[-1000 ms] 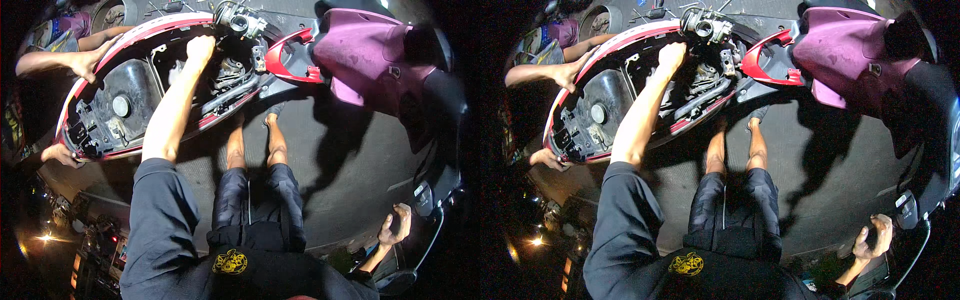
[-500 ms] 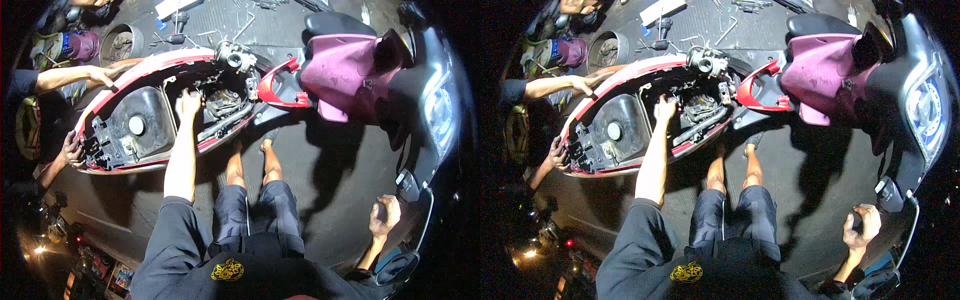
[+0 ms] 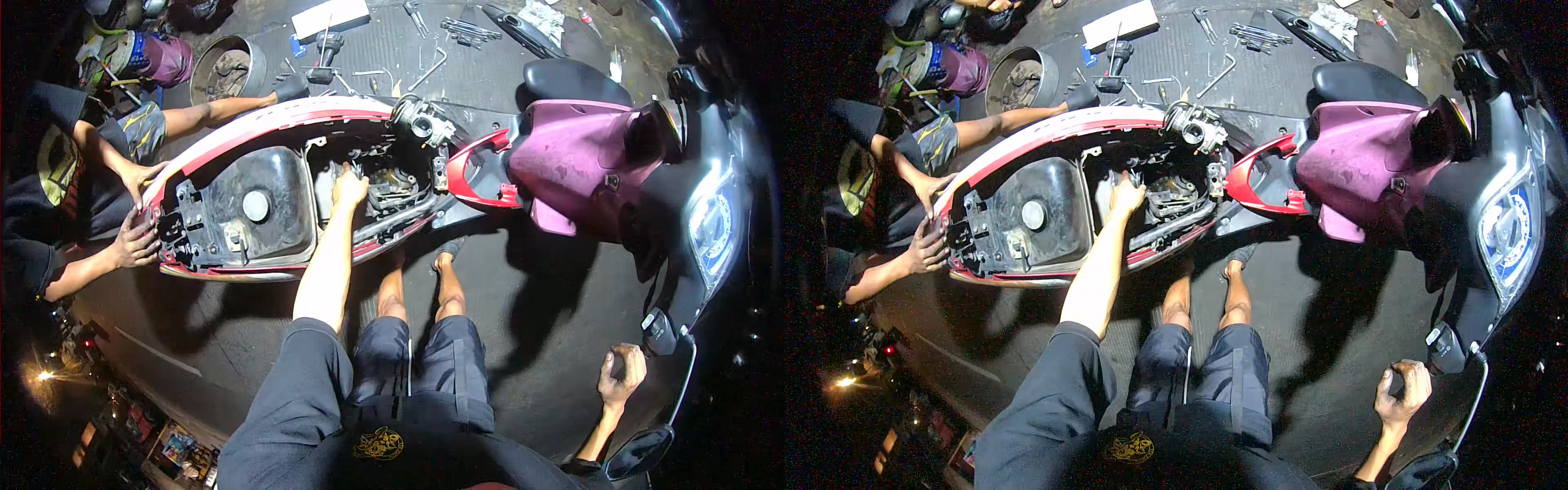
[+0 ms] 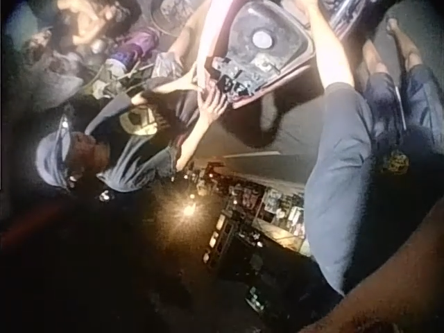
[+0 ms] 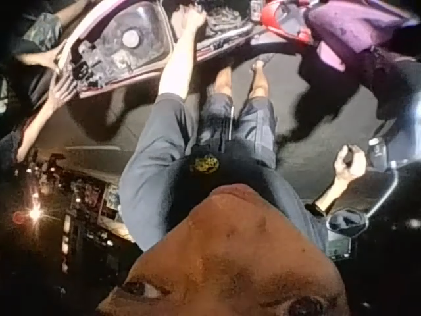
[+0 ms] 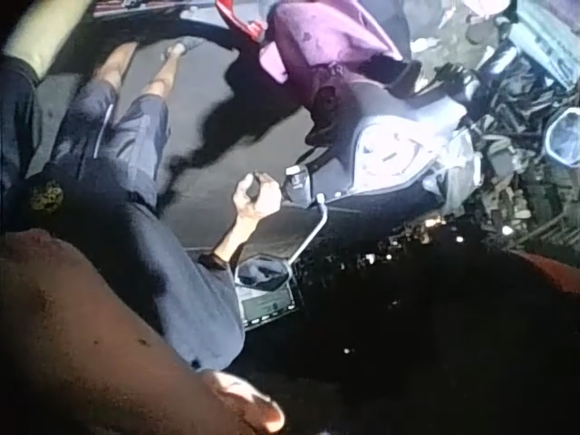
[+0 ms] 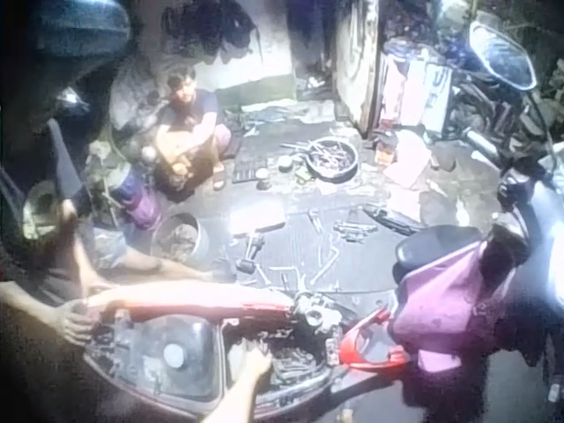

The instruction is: Repairing or maintaining a motorcycle engine and fuel system components.

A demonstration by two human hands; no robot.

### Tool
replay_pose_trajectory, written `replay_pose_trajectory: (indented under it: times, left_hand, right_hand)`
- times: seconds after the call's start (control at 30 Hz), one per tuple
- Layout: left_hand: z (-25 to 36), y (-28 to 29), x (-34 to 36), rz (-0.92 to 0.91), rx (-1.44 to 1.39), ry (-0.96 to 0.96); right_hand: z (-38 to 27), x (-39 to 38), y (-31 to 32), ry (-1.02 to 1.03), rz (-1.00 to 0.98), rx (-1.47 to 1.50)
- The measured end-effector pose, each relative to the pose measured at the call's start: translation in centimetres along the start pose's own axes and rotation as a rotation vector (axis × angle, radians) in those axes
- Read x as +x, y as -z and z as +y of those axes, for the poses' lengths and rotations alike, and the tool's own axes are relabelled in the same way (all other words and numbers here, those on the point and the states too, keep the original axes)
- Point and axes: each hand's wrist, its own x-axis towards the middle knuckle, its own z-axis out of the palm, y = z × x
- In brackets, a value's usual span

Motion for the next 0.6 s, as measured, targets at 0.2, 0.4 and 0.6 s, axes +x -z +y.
replay_pose_trajectory:
  times: [0.2,0.4,0.6]
  left_hand:
    - [-0.4,-0.7,-0.1,0.013,-0.085,0.050]
    - [-0.4,0.4,-1.5,0.066,-0.231,0.053]
    - [3.5,8.9,-9.6,0.109,-0.493,-0.406]
  right_hand:
    - [0.0,0.0,-0.1,0.026,0.006,-0.032]
    - [0.2,-0.3,-0.5,0.015,-0.018,-0.024]
    - [1.2,-1.6,-0.1,-0.030,-0.050,-0.059]
